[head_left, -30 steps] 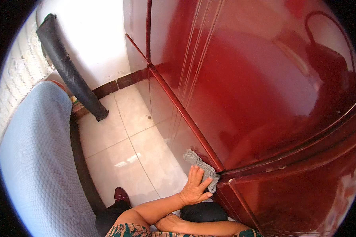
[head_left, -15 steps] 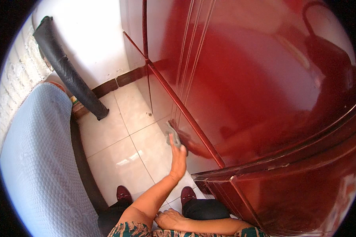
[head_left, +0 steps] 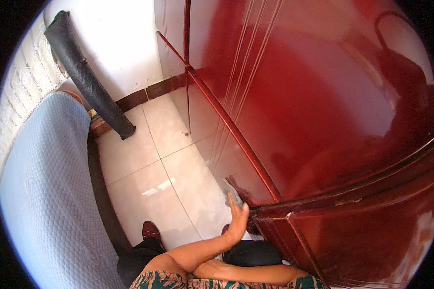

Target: The person wipes the exterior surfaces and doors of a red cabinet using a cloth.

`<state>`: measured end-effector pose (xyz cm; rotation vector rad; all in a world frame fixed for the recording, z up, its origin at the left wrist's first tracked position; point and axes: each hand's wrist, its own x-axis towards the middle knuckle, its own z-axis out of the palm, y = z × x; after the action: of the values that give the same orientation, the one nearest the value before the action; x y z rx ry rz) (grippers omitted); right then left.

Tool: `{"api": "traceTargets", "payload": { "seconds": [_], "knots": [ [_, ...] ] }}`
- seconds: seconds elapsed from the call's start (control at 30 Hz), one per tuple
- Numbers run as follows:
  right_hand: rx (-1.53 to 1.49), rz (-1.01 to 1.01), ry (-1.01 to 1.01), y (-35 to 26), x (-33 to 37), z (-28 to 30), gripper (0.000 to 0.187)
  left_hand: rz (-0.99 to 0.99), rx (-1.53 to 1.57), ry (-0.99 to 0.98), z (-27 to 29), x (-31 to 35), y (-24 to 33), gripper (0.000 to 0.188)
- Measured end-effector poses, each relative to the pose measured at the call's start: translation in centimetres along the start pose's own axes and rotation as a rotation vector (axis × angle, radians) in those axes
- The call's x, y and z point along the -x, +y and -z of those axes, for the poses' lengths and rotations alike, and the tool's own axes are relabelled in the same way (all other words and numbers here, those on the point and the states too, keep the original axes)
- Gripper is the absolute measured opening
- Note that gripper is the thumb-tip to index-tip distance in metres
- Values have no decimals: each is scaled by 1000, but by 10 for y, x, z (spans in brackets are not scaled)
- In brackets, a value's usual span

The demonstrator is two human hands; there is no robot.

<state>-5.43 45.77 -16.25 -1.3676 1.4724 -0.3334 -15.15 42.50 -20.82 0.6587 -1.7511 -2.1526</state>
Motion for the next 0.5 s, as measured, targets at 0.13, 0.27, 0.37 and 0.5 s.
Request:
{"api": "traceTargets", "payload": {
  "seconds": [0.13,0.27,0.37,0.5],
  "knots": [
    [342,-6,-58,-12,7,24,32,296,315,17,32,-51,-29,88],
    [302,-4,52,-9,4,16,34,416,545,-6,60,-101,-28,90],
    [306,-34,-2,-11,5,20,33,382,533,72,78,-132,-6,94],
    [276,17,37,-7,6,22,33,335,500,92,96,-155,-11,83]
  ]
}}
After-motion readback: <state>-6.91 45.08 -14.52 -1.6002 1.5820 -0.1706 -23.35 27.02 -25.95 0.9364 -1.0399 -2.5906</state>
